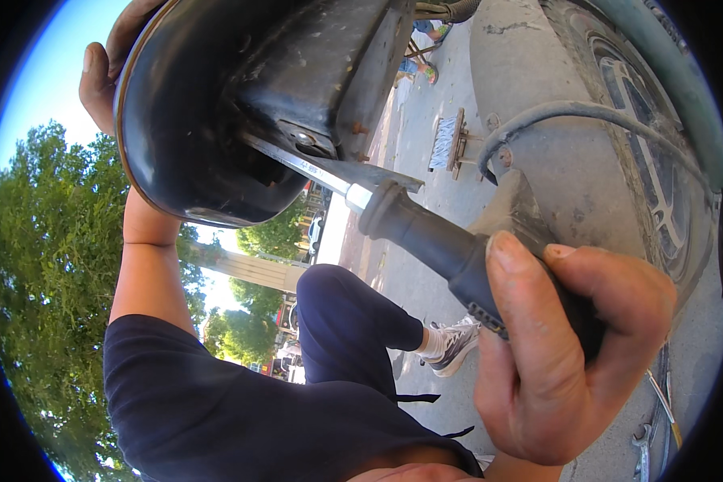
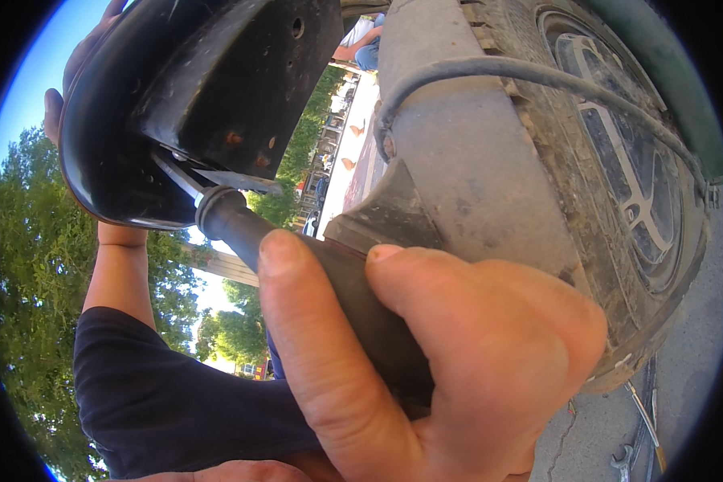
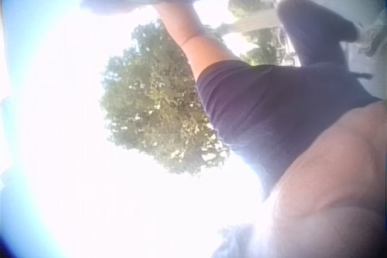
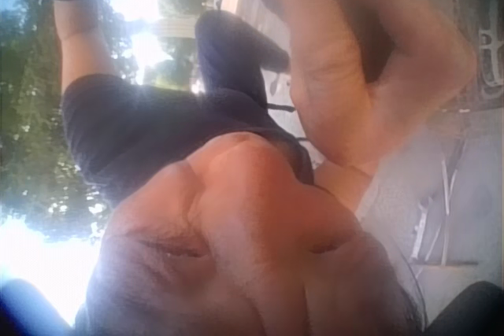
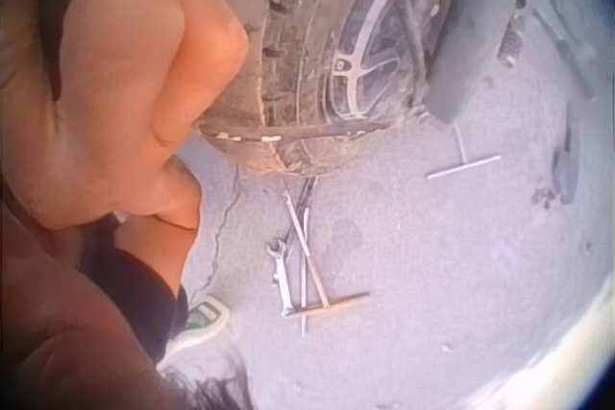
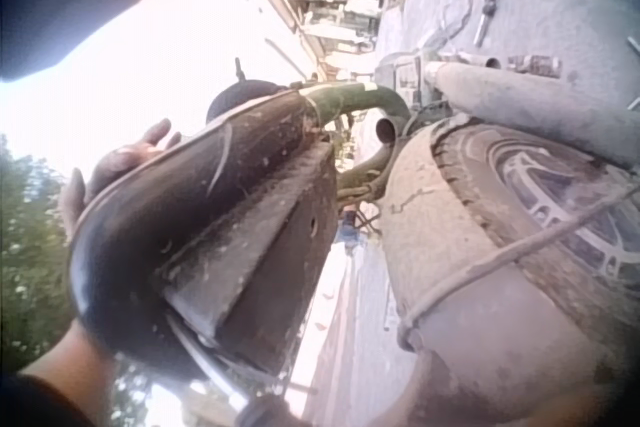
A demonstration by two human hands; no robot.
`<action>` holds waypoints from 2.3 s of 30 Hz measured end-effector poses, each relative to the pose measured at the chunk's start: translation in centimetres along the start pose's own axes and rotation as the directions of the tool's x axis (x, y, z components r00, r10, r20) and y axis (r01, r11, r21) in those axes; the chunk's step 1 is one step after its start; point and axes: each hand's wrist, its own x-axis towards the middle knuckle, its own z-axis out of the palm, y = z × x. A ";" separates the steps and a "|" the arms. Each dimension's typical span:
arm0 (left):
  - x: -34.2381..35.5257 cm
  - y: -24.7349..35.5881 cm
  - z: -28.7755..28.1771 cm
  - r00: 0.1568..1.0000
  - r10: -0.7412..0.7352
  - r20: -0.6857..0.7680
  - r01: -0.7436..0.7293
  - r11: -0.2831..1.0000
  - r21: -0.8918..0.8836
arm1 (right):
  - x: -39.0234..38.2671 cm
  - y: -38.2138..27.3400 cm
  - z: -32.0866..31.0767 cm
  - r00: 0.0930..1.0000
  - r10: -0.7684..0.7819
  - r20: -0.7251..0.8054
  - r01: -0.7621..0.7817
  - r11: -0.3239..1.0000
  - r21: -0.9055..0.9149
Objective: The person uses a screwdriver to remove screws from the rear seat cover of a scooter, then lifts the cover to expose the internal wiring. They continue to manipulate the exposed components with a yellow-handled tool while another person assists nearby.
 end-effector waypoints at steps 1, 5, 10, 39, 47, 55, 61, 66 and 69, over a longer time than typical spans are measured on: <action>-0.2 -0.3 2.0 0.997 0.062 0.039 -0.066 0.989 0.129 | 0.2 0.1 -0.4 1.000 0.004 0.003 -0.004 1.000 -0.008; -0.4 0.6 1.6 0.997 0.033 0.064 -0.037 0.997 0.073 | 0.1 0.0 -0.4 1.000 0.006 -0.001 -0.006 1.000 0.019; -0.4 0.8 0.8 0.997 0.033 0.068 -0.037 0.998 0.060 | -0.2 0.0 -0.1 1.000 -0.012 -0.022 0.013 0.999 0.037; -0.7 -0.6 2.3 0.989 0.133 0.063 -0.144 0.966 0.216 | -3.9 1.4 6.4 0.875 -0.236 -0.423 0.208 0.972 -0.111; -0.4 0.2 1.0 0.983 0.088 0.161 -0.119 0.974 0.192 | -3.5 2.5 6.2 0.868 -0.359 -0.343 0.384 0.923 0.007; -0.7 -0.2 3.1 0.990 0.104 0.093 -0.121 0.970 0.210 | -3.9 0.8 4.5 0.963 -0.201 -0.178 0.203 0.979 -0.006; -0.2 0.2 2.1 0.992 0.101 0.075 -0.116 0.962 0.246 | -3.7 1.1 5.2 0.951 -0.231 -0.204 0.243 0.969 0.039; -0.4 -0.7 2.8 0.987 0.158 -0.040 -0.148 0.970 0.191 | -3.3 1.2 4.9 0.948 -0.245 -0.204 0.267 0.959 0.089; -0.6 -0.6 3.1 0.985 0.173 -0.014 -0.166 0.964 0.206 | -3.1 1.0 5.1 0.947 -0.215 -0.239 0.248 0.961 0.119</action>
